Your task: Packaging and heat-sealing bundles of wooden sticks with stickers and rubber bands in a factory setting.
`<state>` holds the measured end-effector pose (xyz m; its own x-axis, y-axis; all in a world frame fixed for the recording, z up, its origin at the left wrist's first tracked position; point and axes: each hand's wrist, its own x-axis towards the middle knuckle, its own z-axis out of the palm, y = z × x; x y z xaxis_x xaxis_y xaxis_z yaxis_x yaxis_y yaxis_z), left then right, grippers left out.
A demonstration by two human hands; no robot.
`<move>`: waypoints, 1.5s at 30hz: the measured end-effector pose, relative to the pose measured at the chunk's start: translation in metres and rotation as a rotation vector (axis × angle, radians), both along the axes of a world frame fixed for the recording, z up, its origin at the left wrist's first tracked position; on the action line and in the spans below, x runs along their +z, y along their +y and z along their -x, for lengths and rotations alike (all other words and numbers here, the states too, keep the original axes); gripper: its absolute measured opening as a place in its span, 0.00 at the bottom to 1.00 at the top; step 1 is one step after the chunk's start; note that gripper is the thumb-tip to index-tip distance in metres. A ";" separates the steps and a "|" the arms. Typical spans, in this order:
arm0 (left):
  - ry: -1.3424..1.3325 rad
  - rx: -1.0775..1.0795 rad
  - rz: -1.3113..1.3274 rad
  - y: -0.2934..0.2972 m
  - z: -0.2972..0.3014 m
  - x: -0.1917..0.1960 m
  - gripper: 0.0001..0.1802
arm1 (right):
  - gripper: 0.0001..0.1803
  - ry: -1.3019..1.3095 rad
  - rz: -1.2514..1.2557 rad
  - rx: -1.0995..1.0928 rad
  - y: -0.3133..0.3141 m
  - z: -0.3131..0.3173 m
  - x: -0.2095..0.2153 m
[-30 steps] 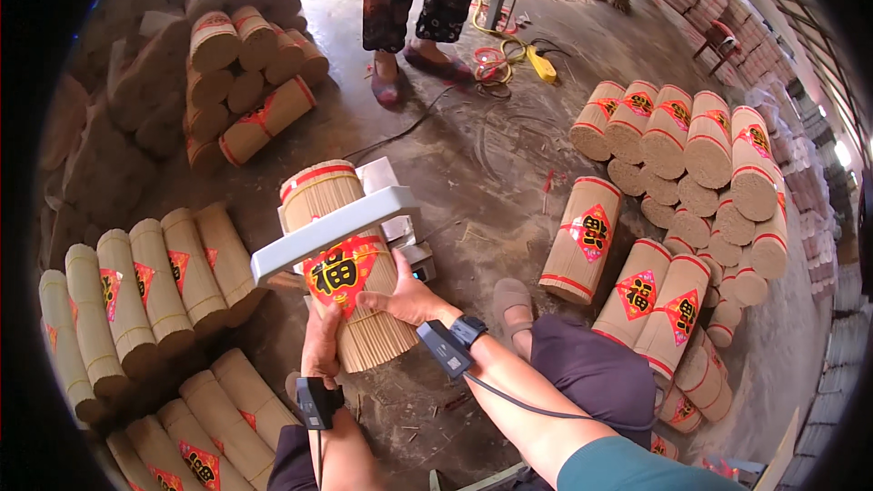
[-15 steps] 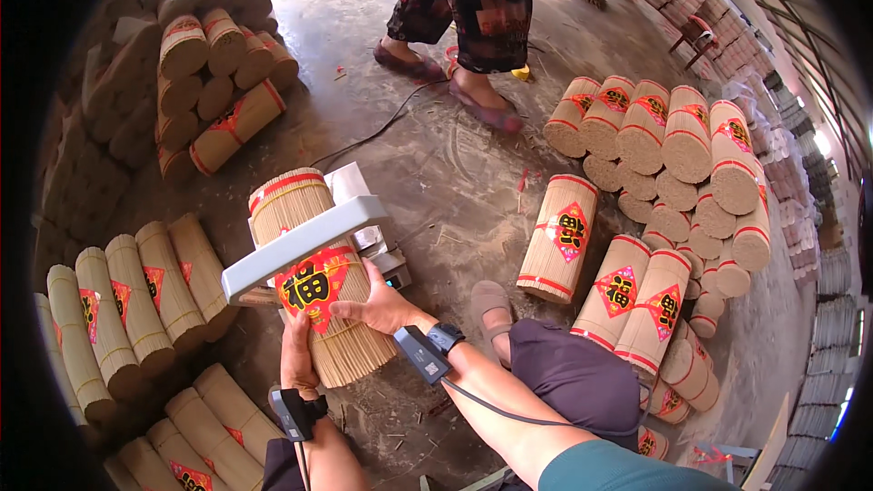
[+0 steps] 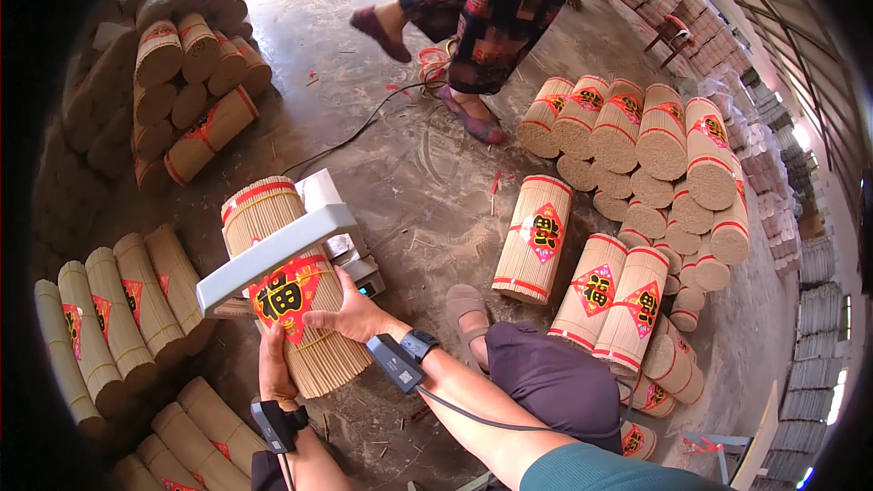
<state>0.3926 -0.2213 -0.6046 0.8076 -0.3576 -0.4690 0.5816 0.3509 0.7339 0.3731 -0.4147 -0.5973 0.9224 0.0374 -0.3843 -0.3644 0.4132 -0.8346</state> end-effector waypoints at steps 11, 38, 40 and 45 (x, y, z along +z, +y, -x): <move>-0.100 -0.026 0.024 0.011 0.021 0.006 0.33 | 0.68 -0.032 0.101 -0.024 0.012 0.025 0.004; -0.317 -0.224 0.106 0.030 0.229 0.221 0.36 | 0.48 -0.112 -0.362 0.218 -0.015 0.197 0.174; -0.466 -0.270 -0.121 0.013 0.225 0.233 0.40 | 0.47 -0.172 -0.588 0.247 -0.015 0.200 0.179; -0.411 -0.386 0.200 0.004 0.218 0.262 0.42 | 0.45 -0.312 -0.830 0.067 -0.021 0.215 0.172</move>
